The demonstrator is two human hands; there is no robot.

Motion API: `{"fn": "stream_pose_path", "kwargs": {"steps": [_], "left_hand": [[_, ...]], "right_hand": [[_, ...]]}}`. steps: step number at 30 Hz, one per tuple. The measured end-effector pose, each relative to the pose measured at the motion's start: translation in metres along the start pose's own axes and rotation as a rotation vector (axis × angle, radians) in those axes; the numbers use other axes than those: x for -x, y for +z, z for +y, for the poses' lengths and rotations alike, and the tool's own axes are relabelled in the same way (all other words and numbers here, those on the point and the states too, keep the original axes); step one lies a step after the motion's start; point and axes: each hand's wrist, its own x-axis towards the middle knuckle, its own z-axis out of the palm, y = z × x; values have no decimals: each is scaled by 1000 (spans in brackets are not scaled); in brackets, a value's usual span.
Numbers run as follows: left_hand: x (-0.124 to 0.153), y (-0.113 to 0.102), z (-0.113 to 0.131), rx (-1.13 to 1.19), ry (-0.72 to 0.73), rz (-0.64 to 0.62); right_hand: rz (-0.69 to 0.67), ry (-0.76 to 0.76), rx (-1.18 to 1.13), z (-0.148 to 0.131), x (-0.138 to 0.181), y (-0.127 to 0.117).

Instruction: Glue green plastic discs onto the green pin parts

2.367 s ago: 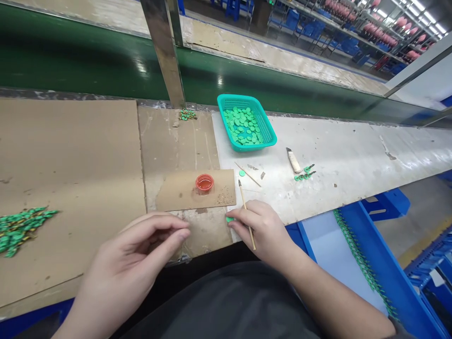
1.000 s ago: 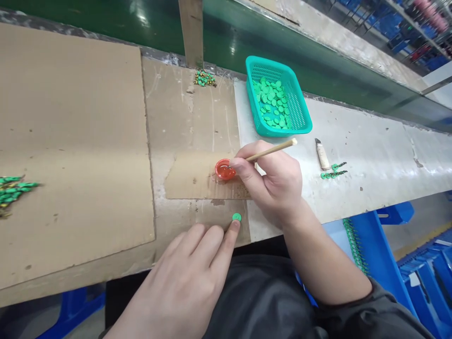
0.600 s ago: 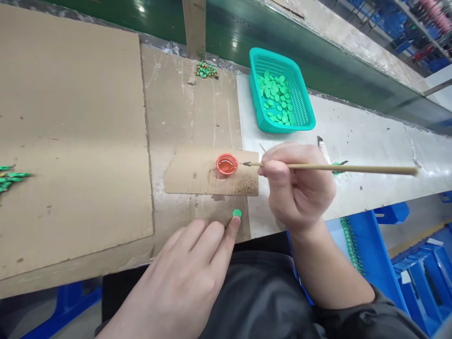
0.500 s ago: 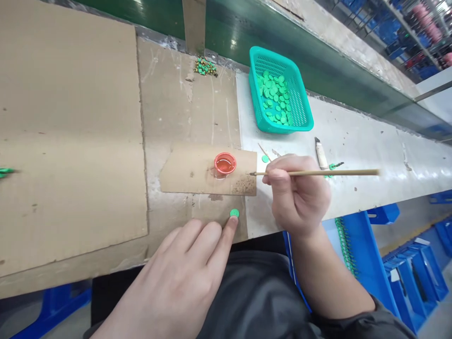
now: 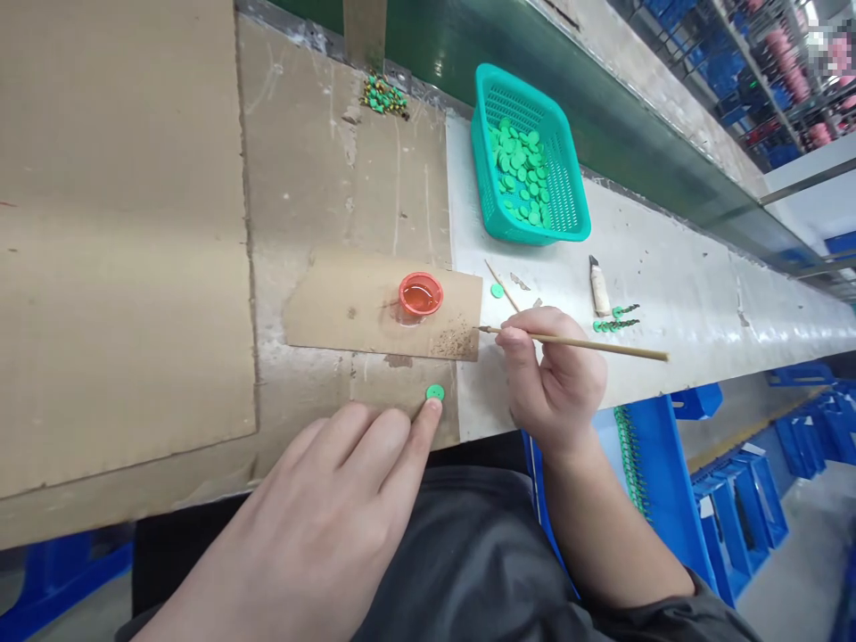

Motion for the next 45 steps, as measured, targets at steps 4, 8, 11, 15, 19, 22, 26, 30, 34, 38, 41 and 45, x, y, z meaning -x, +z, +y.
{"fn": "stream_pose_path", "kwargs": {"steps": [4, 8, 11, 15, 19, 22, 26, 30, 34, 38, 41, 45], "left_hand": [[0, 1, 2, -14, -13, -9], [-4, -1, 3, -31, -2, 17], [-4, -1, 4, -35, 2, 25], [-1, -2, 5, -29, -9, 26], [0, -2, 5, -17, -21, 28], [-1, -2, 6, -4, -22, 23], [-2, -3, 7, 24, -33, 35], [-2, -3, 8, 41, -45, 31], [-2, -3, 7, 43, -45, 25], [-3, -3, 6, 47, -33, 31], [-2, -3, 6, 50, -40, 28], [-1, -2, 6, 60, -40, 33]], "right_hand": [[-17, -17, 11, 1, 4, -2], [28, -86, 15, -2, 10, -2], [110, -133, -31, -12, 18, 0], [76, -155, -140, -29, 26, 8], [72, -180, -166, -37, 28, 19], [68, -182, -177, -37, 29, 23], [32, -177, -191, -36, 29, 21], [-18, -185, -198, -36, 28, 18], [11, -187, -194, -36, 27, 19], [2, -209, -180, -36, 26, 19], [-10, -217, -184, -35, 25, 17], [-32, -222, -186, -35, 23, 15]]}}
